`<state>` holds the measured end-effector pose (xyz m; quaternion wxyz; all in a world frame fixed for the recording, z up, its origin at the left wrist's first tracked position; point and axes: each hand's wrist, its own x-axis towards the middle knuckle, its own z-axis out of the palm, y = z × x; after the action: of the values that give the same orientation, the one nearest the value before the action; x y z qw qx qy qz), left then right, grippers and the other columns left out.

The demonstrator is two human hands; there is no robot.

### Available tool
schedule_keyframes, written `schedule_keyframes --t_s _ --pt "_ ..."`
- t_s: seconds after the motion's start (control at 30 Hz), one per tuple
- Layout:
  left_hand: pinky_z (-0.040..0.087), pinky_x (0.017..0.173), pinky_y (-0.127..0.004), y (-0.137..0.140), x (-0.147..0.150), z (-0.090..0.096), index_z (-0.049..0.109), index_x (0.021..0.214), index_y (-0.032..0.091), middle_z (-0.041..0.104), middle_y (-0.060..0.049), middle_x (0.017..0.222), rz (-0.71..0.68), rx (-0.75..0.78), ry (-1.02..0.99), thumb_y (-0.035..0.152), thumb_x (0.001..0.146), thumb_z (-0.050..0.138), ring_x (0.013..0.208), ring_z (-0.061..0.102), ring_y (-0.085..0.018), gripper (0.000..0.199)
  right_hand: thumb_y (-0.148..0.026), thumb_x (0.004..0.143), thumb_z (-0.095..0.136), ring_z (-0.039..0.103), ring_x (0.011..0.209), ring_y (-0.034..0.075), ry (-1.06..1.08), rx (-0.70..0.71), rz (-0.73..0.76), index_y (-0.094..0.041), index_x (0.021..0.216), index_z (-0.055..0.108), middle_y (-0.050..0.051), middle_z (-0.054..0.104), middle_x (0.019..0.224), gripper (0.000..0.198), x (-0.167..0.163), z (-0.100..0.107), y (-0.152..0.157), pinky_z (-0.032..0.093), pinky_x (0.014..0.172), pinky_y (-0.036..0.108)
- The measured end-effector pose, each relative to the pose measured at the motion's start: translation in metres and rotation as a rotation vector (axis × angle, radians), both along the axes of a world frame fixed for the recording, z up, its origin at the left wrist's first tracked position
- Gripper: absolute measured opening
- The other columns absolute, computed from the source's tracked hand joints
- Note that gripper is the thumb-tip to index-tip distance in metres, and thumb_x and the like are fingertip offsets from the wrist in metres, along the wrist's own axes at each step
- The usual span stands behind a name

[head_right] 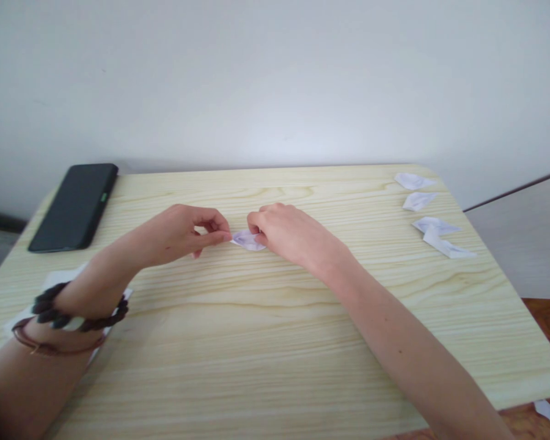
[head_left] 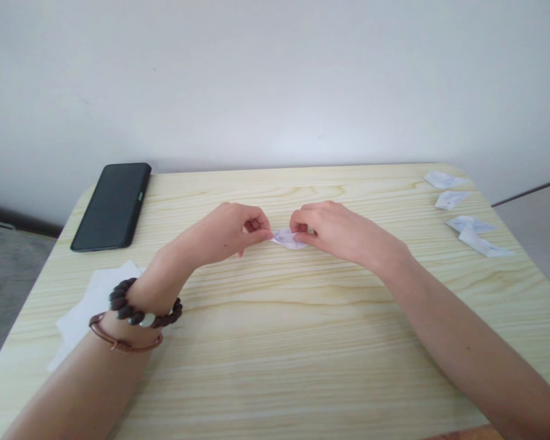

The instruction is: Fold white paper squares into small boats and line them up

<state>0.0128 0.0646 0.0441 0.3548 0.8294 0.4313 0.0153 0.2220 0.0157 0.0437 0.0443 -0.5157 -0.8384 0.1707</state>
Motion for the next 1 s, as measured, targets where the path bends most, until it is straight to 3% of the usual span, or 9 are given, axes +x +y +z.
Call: schedule_keyframes --t_s 0.3,0.43,0.57,0.8,1.0 --pt "0.044 0.052 -0.019 -0.004 -0.002 -0.010 0.062 0.083 0.019 0.067 0.005 0.073 0.013 0.052 -0.164 0.032 0.084 0.057 0.045 0.056 -0.006 0.014 -0.018 0.090 0.054 0.059 0.081 0.016 -0.012 -0.010 -0.008 -0.018 0.085 0.062 0.003 0.068 0.089 0.010 0.000 -0.001 0.000 0.036 0.068 0.026" --pt "0.045 0.056 -0.020 -0.012 -0.007 -0.023 0.067 0.083 0.019 0.069 0.004 0.072 0.030 0.216 -0.225 0.029 0.085 0.057 0.049 0.057 -0.007 0.014 -0.016 0.089 0.055 0.059 0.082 0.017 -0.016 -0.004 -0.015 -0.018 0.084 0.062 0.004 0.067 0.088 0.008 0.001 -0.001 0.001 0.035 0.068 0.026" --pt "0.047 0.067 -0.021 -0.017 -0.012 -0.032 0.070 0.090 0.020 0.073 0.000 0.088 -0.029 0.427 -0.255 0.029 0.089 0.054 0.068 0.063 -0.011 0.018 -0.016 0.089 0.054 0.058 0.081 0.016 -0.010 -0.001 -0.011 -0.018 0.083 0.061 0.003 0.067 0.088 0.010 0.001 -0.001 0.001 0.035 0.068 0.026" --pt "0.046 0.062 -0.019 -0.018 -0.007 -0.034 0.071 0.085 0.020 0.073 0.001 0.081 0.051 0.394 -0.307 0.028 0.086 0.058 0.061 0.059 -0.009 0.015 -0.016 0.089 0.054 0.058 0.079 0.015 0.002 0.000 -0.015 -0.018 0.083 0.061 0.003 0.066 0.087 0.010 0.000 -0.002 0.000 0.035 0.067 0.026" --pt "0.046 0.066 -0.023 -0.020 -0.007 -0.035 0.069 0.087 0.019 0.072 -0.001 0.086 0.029 0.424 -0.237 0.024 0.088 0.053 0.065 0.058 -0.011 0.017 -0.016 0.089 0.054 0.058 0.080 0.015 0.029 0.004 -0.020 -0.018 0.082 0.062 0.004 0.066 0.087 0.011 0.000 -0.002 0.000 0.036 0.069 0.026"
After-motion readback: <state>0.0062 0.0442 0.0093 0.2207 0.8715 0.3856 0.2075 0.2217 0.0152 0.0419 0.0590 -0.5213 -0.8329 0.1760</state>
